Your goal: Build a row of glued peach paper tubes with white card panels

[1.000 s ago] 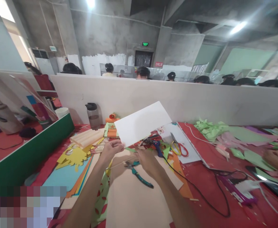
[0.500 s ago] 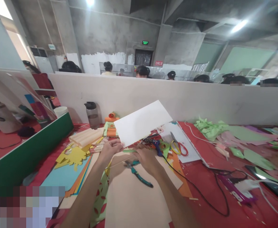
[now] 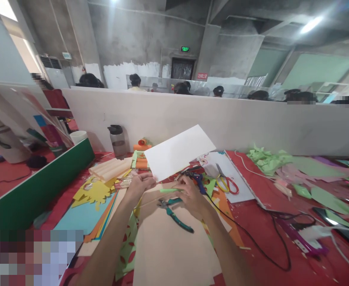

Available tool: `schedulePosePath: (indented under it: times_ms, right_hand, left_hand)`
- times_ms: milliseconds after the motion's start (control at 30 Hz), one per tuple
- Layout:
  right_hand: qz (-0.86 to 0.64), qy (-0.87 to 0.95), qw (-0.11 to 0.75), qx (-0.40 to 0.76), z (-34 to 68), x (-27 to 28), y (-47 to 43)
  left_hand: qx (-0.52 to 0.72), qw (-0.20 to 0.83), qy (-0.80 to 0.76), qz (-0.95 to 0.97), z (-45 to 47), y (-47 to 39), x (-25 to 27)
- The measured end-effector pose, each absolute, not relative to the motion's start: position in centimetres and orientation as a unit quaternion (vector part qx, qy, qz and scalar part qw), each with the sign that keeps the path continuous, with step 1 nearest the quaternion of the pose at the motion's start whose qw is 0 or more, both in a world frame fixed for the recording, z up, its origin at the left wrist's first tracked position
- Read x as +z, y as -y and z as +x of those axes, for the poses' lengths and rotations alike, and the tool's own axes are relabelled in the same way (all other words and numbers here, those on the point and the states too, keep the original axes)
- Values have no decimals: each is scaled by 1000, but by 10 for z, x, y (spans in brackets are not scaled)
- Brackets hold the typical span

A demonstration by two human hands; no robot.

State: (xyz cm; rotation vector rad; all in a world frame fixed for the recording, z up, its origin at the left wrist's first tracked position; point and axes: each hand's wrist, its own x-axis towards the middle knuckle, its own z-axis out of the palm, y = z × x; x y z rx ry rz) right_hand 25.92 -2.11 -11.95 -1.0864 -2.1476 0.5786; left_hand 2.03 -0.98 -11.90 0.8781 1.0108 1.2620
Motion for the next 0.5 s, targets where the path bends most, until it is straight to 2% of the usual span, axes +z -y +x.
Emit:
schedulePosePath:
  times_ms: [233,500]
  right_hand:
    - [-420,703,321,476,271,-108,32]
    - [-422,670,405,458,272,-115,36]
  left_hand:
    - [520,601,-447,411,23,12,-118]
    - [494,597,-445,449,27,9,-130]
